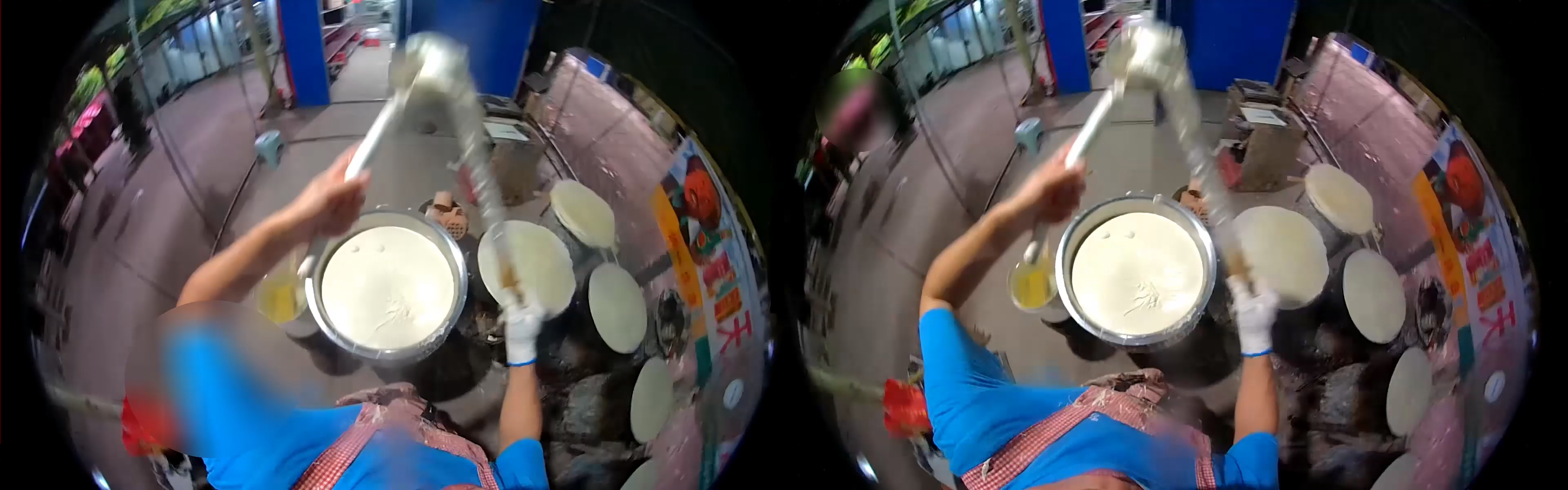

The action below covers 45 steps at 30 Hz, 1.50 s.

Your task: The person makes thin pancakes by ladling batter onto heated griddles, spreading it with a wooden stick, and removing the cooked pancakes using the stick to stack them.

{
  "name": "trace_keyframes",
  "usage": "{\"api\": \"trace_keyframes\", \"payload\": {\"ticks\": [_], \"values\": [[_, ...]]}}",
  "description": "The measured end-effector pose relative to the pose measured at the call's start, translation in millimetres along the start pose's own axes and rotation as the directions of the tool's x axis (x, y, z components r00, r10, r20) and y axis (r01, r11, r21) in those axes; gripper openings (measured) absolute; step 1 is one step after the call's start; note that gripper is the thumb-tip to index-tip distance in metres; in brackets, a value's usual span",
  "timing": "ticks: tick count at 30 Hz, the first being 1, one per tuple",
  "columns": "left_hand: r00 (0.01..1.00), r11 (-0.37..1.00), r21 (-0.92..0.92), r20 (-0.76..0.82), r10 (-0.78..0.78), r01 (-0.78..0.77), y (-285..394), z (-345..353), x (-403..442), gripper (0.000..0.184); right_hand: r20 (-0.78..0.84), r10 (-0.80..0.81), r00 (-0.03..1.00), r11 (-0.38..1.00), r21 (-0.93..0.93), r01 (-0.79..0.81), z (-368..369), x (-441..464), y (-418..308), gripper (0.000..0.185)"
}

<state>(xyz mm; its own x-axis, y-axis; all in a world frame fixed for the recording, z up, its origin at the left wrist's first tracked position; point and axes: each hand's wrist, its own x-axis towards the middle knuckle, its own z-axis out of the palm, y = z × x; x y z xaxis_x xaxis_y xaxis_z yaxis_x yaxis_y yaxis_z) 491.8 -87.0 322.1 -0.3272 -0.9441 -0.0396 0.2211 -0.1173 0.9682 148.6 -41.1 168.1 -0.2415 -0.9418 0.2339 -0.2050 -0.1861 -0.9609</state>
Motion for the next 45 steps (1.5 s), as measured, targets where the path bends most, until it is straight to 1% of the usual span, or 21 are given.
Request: {"api": "trace_keyframes", "payload": {"ticks": [3,5,7,11,13,14,15,16,19,20,21,22,26,28,29,33,36,38,41,43,45], "values": [[0.844,0.786,-0.332,0.063,-0.533,0.521,-70,-1,10,0.017,0.136,0.486,0.863,0.87,0.022,-0.493,-3,-56,67,0.028],[0.498,0.237,-0.648,0.253,-0.83,0.724,-109,-5,44,0.013,0.049,0.5,0.865,0.847,-0.235,-0.477,-34,-102,103,0.031],[0.634,0.56,-0.311,0.248,-0.732,0.768,-113,34,42,0.007,-0.066,0.373,0.926,0.836,-0.408,-0.366,-80,-146,101,0.035],[0.634,0.739,-0.002,0.516,-0.576,0.673,-169,168,64,0.019,-0.379,0.499,0.779,0.844,0.008,-0.536,-155,-219,30,0.028],[0.365,0.523,0.109,0.596,-0.715,0.845,-222,219,91,0.019,-0.454,0.446,0.772,0.866,0.002,-0.499,-179,-255,48,0.029],[-0.115,0.225,0.268,0.844,-0.525,0.937,-256,248,106,0.024,-0.466,0.553,0.69,0.789,0.028,-0.614,-188,-285,66,0.032],[-0.165,-0.165,0.075,0.751,-0.64,0.983,-261,295,88,0.03,-0.558,0.443,0.702,0.789,-0.13,-0.601,-197,-320,88,0.033],[-0.225,-0.242,0.071,0.68,-0.698,0.968,-263,342,65,0.031,-0.586,0.415,0.696,0.78,-0.166,-0.604,-204,-366,117,0.037],[-0.552,-0.417,0.364,0.609,-0.57,0.833,-395,419,49,0.017,-0.742,0.605,0.291,0.537,0.11,-0.836,-192,-488,77,0.043],[-0.385,-0.244,0.304,0.615,-0.688,0.921,-395,451,9,0.011,-0.805,0.561,0.194,0.509,0.151,-0.847,-175,-524,67,0.042],[-0.505,-0.439,0.251,0.492,-0.709,0.863,-393,490,-31,0.013,-0.852,0.515,0.099,0.484,0.193,-0.853,-161,-562,54,0.041],[-0.478,-0.294,0.398,0.521,-0.708,0.869,-434,515,-45,0.024,-0.892,0.452,-0.024,0.401,0.227,-0.887,-151,-586,37,0.036],[-0.928,-0.562,0.748,0.208,-0.309,0.355,-455,652,-166,0.045,-0.855,0.092,-0.51,0.34,0.508,-0.791,-123,-659,12,0.032],[-0.913,-0.29,0.94,0.051,-0.405,0.181,-468,716,-214,0.036,-0.689,0.109,-0.716,0.489,0.665,-0.565,-142,-656,-20,0.033],[-0.807,0.068,0.971,0.229,-0.544,0.23,-469,739,-242,0.014,-0.705,0.037,-0.708,0.518,0.62,-0.589,-154,-651,-25,0.034],[-0.622,0.621,0.774,0.428,-0.656,-0.122,-490,795,-342,0.057,-0.804,-0.095,-0.587,0.363,0.521,-0.773,-212,-619,-35,0.047],[-0.685,0.666,0.739,0.433,-0.585,-0.101,-562,812,-394,0.07,-0.669,0.066,-0.74,0.197,0.736,-0.647,-269,-614,-4,0.036],[-0.474,0.811,0.308,0.686,-0.552,-0.498,-633,826,-413,0.072,-0.555,0.173,-0.814,0.076,0.831,-0.551,-276,-621,9,0.035],[-0.488,0.633,-0.243,0.838,-0.245,-0.735,-604,846,-387,0.072,-0.625,-0.129,-0.77,0.802,0.391,-0.452,-245,-665,57,0.036],[-0.562,0.564,-0.366,0.797,-0.221,-0.741,-578,854,-374,0.07,-0.415,0.001,-0.91,0.984,0.164,-0.074,-278,-636,49,0.032],[-0.55,0.672,-0.293,0.81,-0.204,-0.68,-589,860,-386,0.07,-0.376,-0.021,-0.927,0.937,0.317,-0.15,-320,-634,80,0.031]]}}
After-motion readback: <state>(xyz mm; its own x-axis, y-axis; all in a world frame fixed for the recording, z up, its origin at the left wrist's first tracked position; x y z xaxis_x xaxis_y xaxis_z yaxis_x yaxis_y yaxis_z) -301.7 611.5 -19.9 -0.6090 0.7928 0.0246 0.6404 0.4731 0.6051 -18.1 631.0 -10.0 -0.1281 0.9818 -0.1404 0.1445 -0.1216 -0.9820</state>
